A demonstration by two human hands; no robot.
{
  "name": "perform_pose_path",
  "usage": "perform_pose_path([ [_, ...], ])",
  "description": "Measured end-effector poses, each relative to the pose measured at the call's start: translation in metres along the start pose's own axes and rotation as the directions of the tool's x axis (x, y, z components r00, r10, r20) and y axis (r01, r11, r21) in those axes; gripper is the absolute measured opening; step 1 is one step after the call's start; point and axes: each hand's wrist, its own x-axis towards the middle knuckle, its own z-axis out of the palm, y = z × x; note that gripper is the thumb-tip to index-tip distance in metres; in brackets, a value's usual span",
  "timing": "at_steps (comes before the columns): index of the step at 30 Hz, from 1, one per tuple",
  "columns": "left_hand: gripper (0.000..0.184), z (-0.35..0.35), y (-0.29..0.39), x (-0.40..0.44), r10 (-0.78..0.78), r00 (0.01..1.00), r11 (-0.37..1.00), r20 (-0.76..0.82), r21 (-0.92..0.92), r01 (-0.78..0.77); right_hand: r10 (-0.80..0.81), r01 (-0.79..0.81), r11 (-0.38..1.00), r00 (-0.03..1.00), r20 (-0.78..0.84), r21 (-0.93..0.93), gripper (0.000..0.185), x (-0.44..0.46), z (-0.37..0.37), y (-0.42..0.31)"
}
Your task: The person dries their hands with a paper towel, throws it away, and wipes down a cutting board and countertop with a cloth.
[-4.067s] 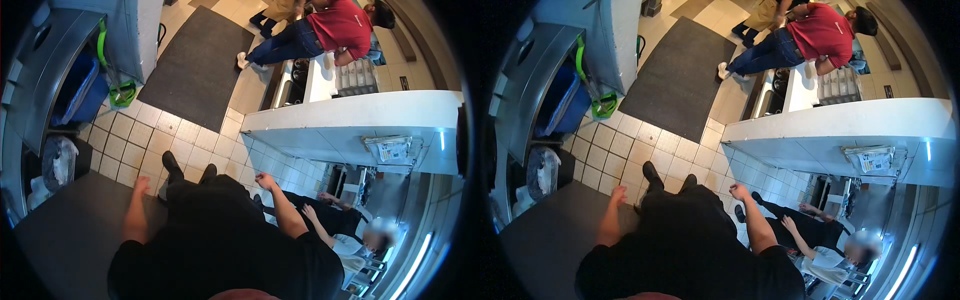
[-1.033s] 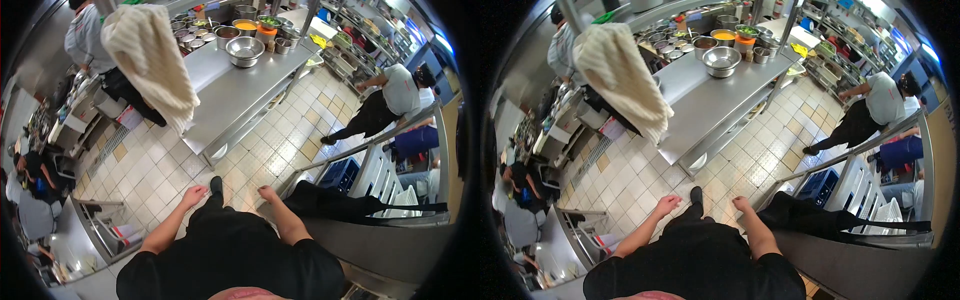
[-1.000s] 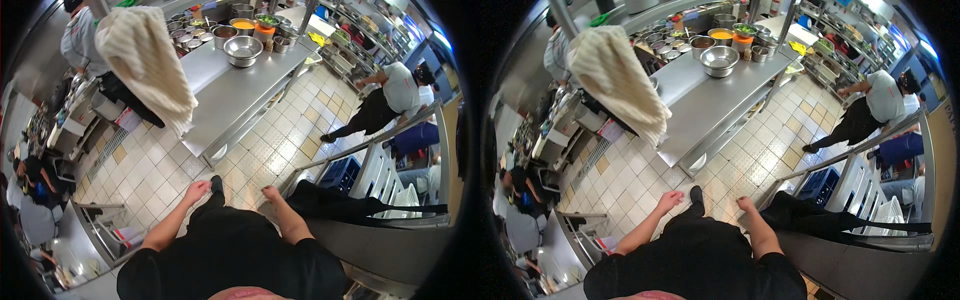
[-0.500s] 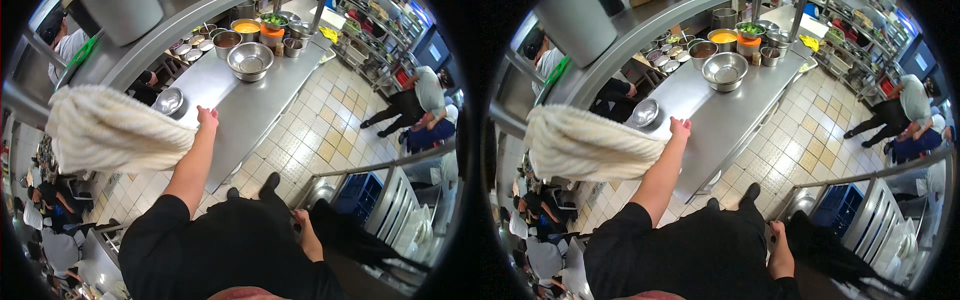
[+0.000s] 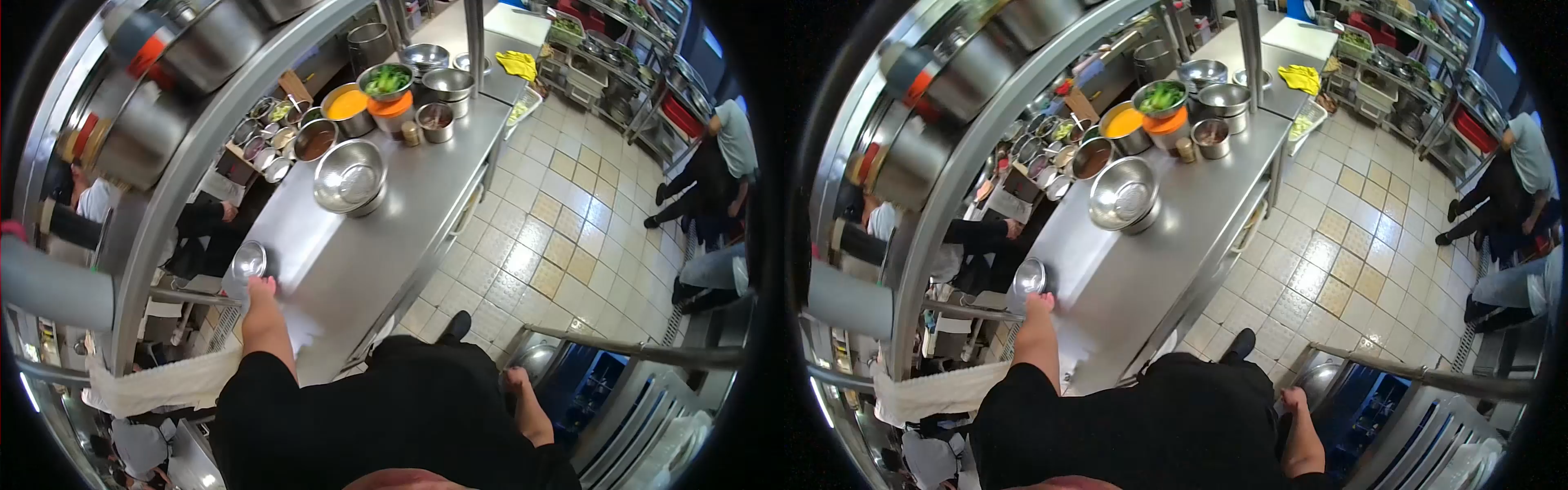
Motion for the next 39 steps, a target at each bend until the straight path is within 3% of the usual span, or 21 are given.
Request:
perform_pose_path([
  [1, 0.044, 0.002, -0.009, 0.008, 0.057, 0.998, 0.998, 0.026, 0.039, -0.058, -0.002, 0.0, 0.994, 1.0, -0.02, -0.105, 0.03, 0.0, -0.023, -0.028],
  [3, 0.038, 0.012, -0.023, -0.036, 0.17, 0.982, 0.978, 0.077, 0.108, -0.177, -0.153, 0.101, 0.864, 0.986, -0.066, -0.493, 0.036, -0.011, -0.052, -0.11],
  [5, 0.033, 0.041, -0.02, -0.084, 0.088, 0.978, 0.993, 0.19, 0.059, -0.101, -0.403, 0.333, 0.818, 0.914, -0.053, -0.469, 0.032, 0.008, -0.072, -0.169],
  [9, 0.031, 0.106, -0.026, -0.169, 0.044, 0.875, 0.986, 0.482, 0.122, -0.117, -0.555, 0.509, 0.819, 0.82, -0.14, -0.263, 0.024, 0.052, -0.093, -0.293],
  [11, 0.028, 0.145, -0.034, -0.21, 0.031, 0.836, 0.948, 0.547, 0.249, -0.197, -0.524, 0.503, 0.847, 0.845, -0.108, -0.175, 0.025, 0.085, -0.096, -0.341],
  [15, 0.03, 0.213, -0.047, -0.249, 0.017, 0.751, 0.751, 0.66, 0.487, -0.445, -0.511, 0.465, 0.782, 0.859, 0.001, -0.415, 0.037, 0.109, -0.097, -0.404],
  [16, 0.039, 0.223, -0.055, -0.24, 0.101, 0.771, 0.659, 0.628, 0.539, -0.525, -0.532, 0.462, 0.719, 0.846, 0.016, -0.519, 0.039, 0.089, -0.104, -0.419],
  [17, 0.041, 0.23, -0.061, -0.225, 0.287, 0.747, 0.392, 0.6, 0.638, -0.663, -0.554, 0.454, 0.647, 0.832, 0.031, -0.613, 0.042, 0.079, -0.115, -0.435],
  [18, 0.044, 0.23, -0.068, -0.209, 0.455, 0.66, 0.082, 0.598, 0.71, -0.699, -0.513, 0.432, 0.697, 0.858, 0.024, -0.572, 0.047, 0.069, -0.125, -0.442],
  [19, 0.046, 0.229, -0.074, -0.202, 0.585, 0.523, -0.232, 0.62, 0.745, -0.625, -0.554, 0.45, 0.687, 0.832, -0.011, -0.57, 0.043, 0.075, -0.136, -0.435],
  [20, 0.047, 0.232, -0.071, -0.223, 0.401, 0.756, -0.014, 0.516, 0.829, -0.559, -0.456, 0.383, 0.769, 0.89, -0.02, -0.512, 0.043, 0.087, -0.149, -0.425],
  [21, 0.047, 0.239, -0.066, -0.249, 0.154, 0.905, 0.169, 0.398, 0.891, -0.421, -0.355, 0.308, 0.84, 0.935, -0.022, -0.446, 0.043, 0.1, -0.165, -0.417],
  [23, 0.029, 0.238, -0.074, -0.227, -0.119, 0.879, 0.408, 0.461, 0.83, -0.38, -0.285, 0.231, 0.86, 0.957, -0.054, -0.455, 0.042, 0.128, -0.197, -0.385],
  [25, 0.024, 0.218, -0.078, -0.191, -0.123, 0.867, 0.514, 0.482, 0.779, -0.36, -0.214, 0.114, 0.835, 0.968, -0.128, -0.538, 0.035, 0.137, -0.232, -0.351],
  [27, 0.016, 0.207, -0.073, -0.187, -0.08, 0.887, 0.561, 0.454, 0.756, -0.336, -0.22, 0.233, 0.697, 0.97, 0.108, -0.678, 0.03, 0.175, -0.276, -0.294],
  [30, 0.011, 0.192, -0.066, -0.194, 0.022, 0.938, 0.567, 0.346, 0.768, -0.296, 0.18, -0.204, 0.935, 0.978, -0.106, -0.292, 0.043, 0.13, -0.295, -0.326],
  [32, 0.007, 0.171, -0.072, -0.187, 0.174, 0.947, 0.599, 0.269, 0.735, -0.318, 0.115, -0.137, 0.948, 0.989, -0.092, -0.289, 0.042, 0.14, -0.31, -0.335],
  [36, 0.024, 0.154, -0.103, -0.209, 0.195, 0.968, 0.797, 0.158, 0.55, -0.25, -0.014, 0.008, 0.921, 1.0, -0.013, -0.389, 0.038, 0.17, -0.351, -0.406],
  [37, 0.036, 0.142, -0.113, -0.21, 0.131, 0.989, 0.865, 0.065, 0.48, -0.146, -0.062, 0.048, 0.897, 0.998, -0.017, -0.439, 0.036, 0.177, -0.367, -0.434],
  [38, 0.047, 0.13, -0.12, -0.214, 0.074, 0.997, 0.899, 0.014, 0.431, -0.073, -0.221, 0.173, 0.833, 0.975, -0.03, -0.525, 0.037, 0.19, -0.384, -0.456],
  [39, 0.052, 0.122, -0.134, -0.228, 0.126, 0.975, 0.923, -0.183, 0.383, -0.048, -0.372, 0.282, 0.742, 0.928, -0.024, -0.609, 0.037, 0.203, -0.404, -0.475],
])
